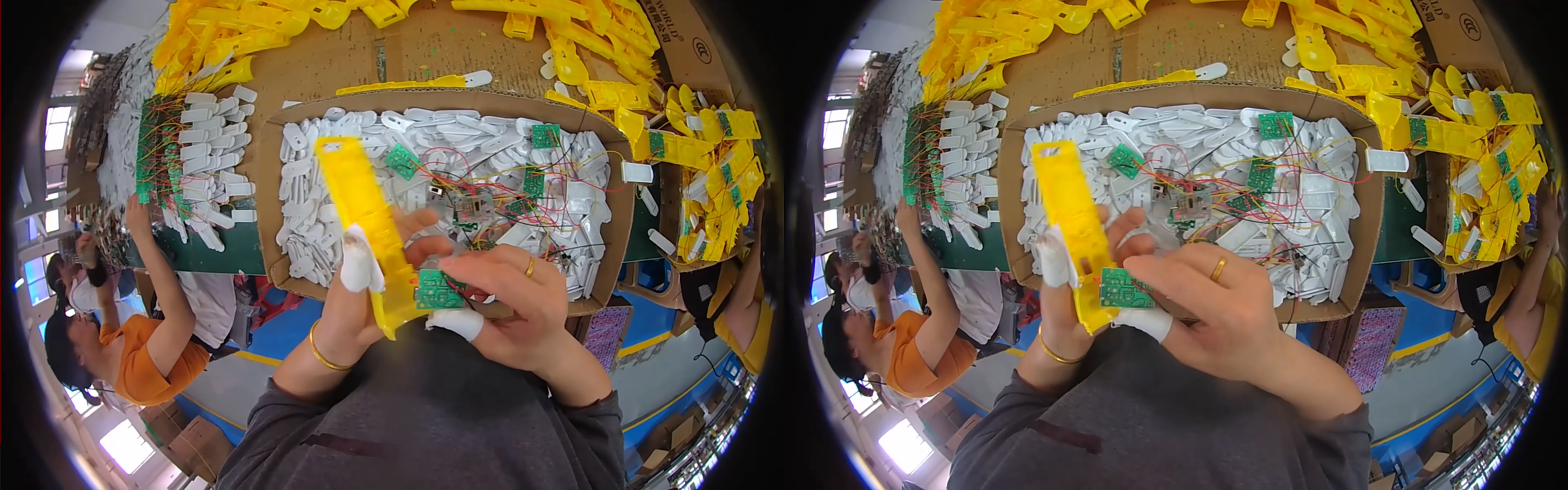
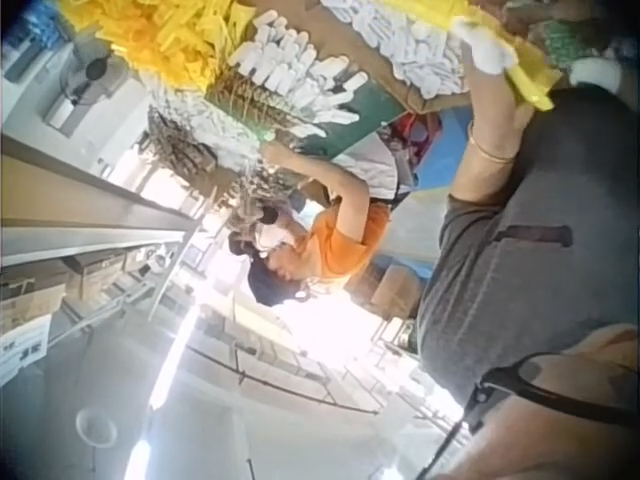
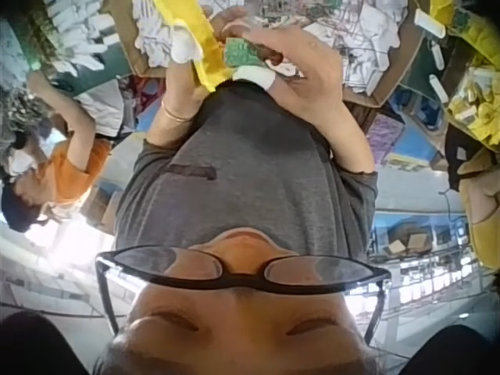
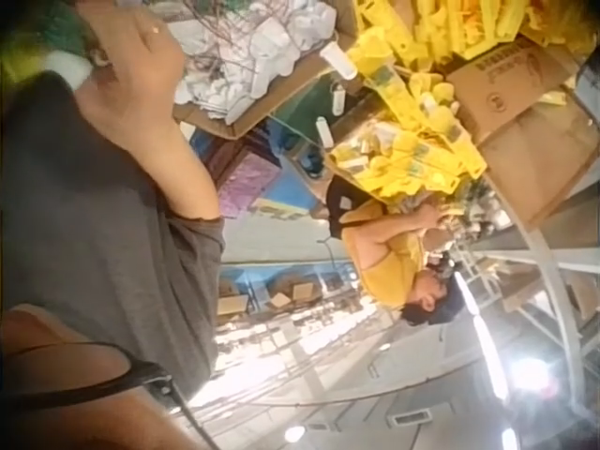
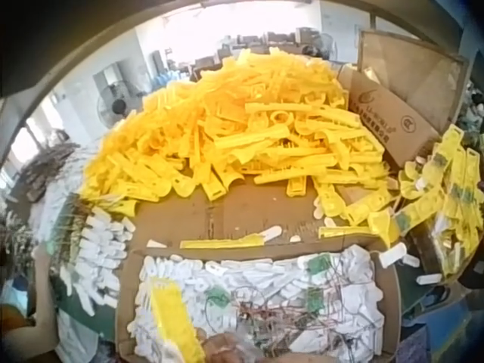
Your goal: Manually assembling electronic circuit boards and plastic components into yellow housings on a factory line.
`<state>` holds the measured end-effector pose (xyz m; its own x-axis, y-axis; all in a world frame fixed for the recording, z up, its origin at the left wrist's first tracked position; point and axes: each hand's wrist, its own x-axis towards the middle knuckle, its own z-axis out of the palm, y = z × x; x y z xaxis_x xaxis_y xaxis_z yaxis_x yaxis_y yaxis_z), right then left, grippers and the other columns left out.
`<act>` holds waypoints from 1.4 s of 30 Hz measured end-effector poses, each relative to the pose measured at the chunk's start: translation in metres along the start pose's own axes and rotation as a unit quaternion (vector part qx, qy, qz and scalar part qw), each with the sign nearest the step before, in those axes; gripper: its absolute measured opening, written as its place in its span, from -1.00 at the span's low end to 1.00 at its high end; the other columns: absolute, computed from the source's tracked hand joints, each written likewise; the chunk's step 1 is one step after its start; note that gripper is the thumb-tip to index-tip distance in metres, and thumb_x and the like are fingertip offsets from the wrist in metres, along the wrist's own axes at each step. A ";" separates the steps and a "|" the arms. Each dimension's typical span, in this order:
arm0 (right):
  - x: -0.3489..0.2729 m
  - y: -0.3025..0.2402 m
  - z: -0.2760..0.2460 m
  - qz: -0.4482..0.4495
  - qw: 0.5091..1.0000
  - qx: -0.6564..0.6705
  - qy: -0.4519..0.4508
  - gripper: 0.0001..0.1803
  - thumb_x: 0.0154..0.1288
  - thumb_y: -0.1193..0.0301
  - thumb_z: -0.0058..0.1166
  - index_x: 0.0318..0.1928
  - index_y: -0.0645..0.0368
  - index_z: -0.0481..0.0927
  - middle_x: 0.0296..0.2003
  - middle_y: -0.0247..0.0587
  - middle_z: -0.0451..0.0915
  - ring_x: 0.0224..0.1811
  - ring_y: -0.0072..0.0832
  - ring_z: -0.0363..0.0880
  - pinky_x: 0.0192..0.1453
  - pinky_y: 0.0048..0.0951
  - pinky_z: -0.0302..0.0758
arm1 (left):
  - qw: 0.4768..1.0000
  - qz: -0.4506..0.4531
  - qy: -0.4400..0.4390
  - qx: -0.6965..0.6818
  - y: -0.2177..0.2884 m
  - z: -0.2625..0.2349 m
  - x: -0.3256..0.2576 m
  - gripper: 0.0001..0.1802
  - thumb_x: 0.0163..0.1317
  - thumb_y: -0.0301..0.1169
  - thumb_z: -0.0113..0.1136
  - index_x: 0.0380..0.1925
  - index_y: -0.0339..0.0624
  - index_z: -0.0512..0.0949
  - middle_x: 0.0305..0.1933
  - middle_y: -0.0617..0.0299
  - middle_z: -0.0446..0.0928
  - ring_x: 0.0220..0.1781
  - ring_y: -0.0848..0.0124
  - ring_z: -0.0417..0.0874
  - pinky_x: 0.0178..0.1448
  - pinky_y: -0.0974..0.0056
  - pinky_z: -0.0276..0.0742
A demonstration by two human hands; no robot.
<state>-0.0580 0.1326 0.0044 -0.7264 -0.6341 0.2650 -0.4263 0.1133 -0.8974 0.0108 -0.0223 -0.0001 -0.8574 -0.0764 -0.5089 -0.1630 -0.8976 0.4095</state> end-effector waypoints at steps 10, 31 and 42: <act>0.010 0.006 0.012 -0.102 0.988 -0.111 0.017 -0.59 -0.28 0.58 0.32 -0.25 0.19 0.62 -0.52 -0.29 0.51 -0.49 -0.37 0.52 -0.27 -0.42 0.54 | 0.990 -0.004 -0.064 0.127 -0.016 -0.027 0.003 -0.27 0.22 0.20 -0.14 0.10 -0.23 0.32 0.04 0.18 0.44 0.05 0.38 0.50 0.10 0.25 0.45; -0.003 0.012 -0.002 0.143 0.945 0.267 0.121 -0.39 -0.12 0.41 0.38 0.03 0.20 0.51 0.04 -0.15 0.33 -0.26 -0.50 0.48 -0.24 -0.49 0.45 | 0.909 0.092 -0.182 0.363 -0.011 0.000 -0.010 -0.32 0.13 -0.55 -0.27 0.30 -0.37 -0.13 0.15 -0.05 0.31 0.15 0.26 0.40 0.24 0.21 0.26; -0.012 0.019 0.000 0.271 0.895 0.349 -0.063 -0.64 0.10 0.58 0.20 -0.05 0.30 0.47 -0.20 -0.29 0.58 -0.16 -0.58 0.56 -0.03 -0.49 0.50 | 0.674 0.258 -0.145 0.676 -0.015 -0.002 -0.007 -0.40 0.10 -0.57 -0.09 0.19 -0.43 0.07 -0.08 -0.25 0.43 -0.10 -0.10 0.52 -0.01 0.11 0.42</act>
<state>-0.0570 0.1423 -0.0160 -0.6394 -0.7169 -0.2778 0.4423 -0.0475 -0.8956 0.0203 -0.0094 -0.0041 -0.9978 0.0367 0.0546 0.0653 0.4486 0.8914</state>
